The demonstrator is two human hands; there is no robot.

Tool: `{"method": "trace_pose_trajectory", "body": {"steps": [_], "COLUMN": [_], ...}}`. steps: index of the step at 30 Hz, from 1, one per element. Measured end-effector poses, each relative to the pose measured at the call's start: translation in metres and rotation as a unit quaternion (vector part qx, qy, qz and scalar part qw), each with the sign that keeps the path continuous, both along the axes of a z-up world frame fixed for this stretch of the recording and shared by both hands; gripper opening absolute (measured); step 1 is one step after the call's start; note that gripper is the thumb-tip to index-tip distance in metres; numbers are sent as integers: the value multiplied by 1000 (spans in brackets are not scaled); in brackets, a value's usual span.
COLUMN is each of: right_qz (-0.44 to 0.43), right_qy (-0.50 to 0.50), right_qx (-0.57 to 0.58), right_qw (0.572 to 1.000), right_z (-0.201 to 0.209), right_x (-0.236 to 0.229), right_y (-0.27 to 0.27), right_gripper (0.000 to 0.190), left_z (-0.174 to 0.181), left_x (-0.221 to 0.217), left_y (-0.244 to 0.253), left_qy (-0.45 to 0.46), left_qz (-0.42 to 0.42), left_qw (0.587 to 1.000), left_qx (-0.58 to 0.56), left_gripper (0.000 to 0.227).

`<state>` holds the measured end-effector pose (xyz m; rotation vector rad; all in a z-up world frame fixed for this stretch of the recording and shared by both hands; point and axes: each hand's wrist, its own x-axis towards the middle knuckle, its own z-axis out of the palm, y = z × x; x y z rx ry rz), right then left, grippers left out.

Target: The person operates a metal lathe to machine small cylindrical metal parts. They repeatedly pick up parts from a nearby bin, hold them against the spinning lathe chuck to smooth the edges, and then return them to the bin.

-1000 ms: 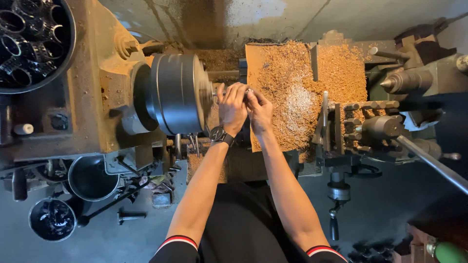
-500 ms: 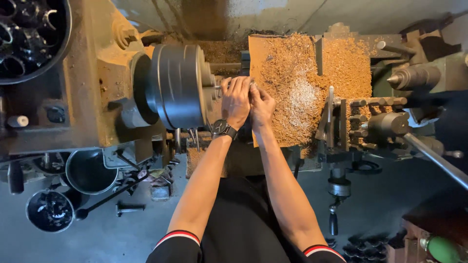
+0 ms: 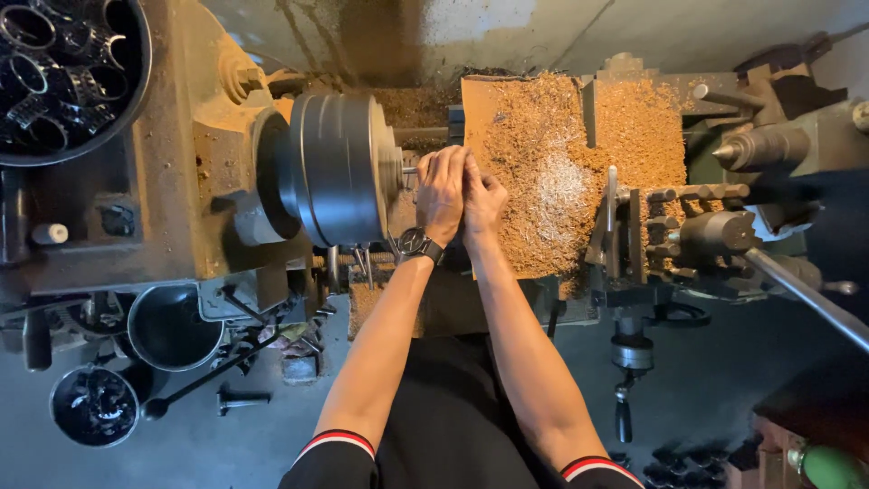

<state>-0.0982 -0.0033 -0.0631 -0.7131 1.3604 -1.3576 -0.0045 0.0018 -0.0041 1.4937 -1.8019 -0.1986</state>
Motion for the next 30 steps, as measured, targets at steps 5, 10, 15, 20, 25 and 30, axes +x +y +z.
{"method": "trace_pose_trajectory", "body": {"steps": [5, 10, 15, 20, 25, 30], "right_qz": [2, -2, -19, 5, -24, -11], "right_qy": [-87, -14, 91, -106, -55, -169], "right_qx": [-47, 3, 70, 3, 49, -15], "right_qw": [995, 1000, 993, 994, 997, 985], "right_z": [18, -4, 1, 3, 1, 3], "right_x": [7, 4, 4, 5, 6, 5], "right_y": [7, 5, 9, 9, 7, 2], "right_gripper": [35, 40, 43, 36, 38, 39], "left_z": [5, -2, -3, -12, -15, 1], "left_x": [3, 4, 2, 2, 1, 3], "left_y": [2, 0, 1, -1, -2, -3], "left_qy": [7, -10, 1, -16, 23, 22], "left_qz": [-9, -6, -6, 4, 0, -14], "left_qw": [1000, 1000, 1000, 1000, 1000, 1000], "left_qx": [10, 3, -8, -3, -2, 12], "left_gripper": [28, 30, 33, 29, 27, 26]}}
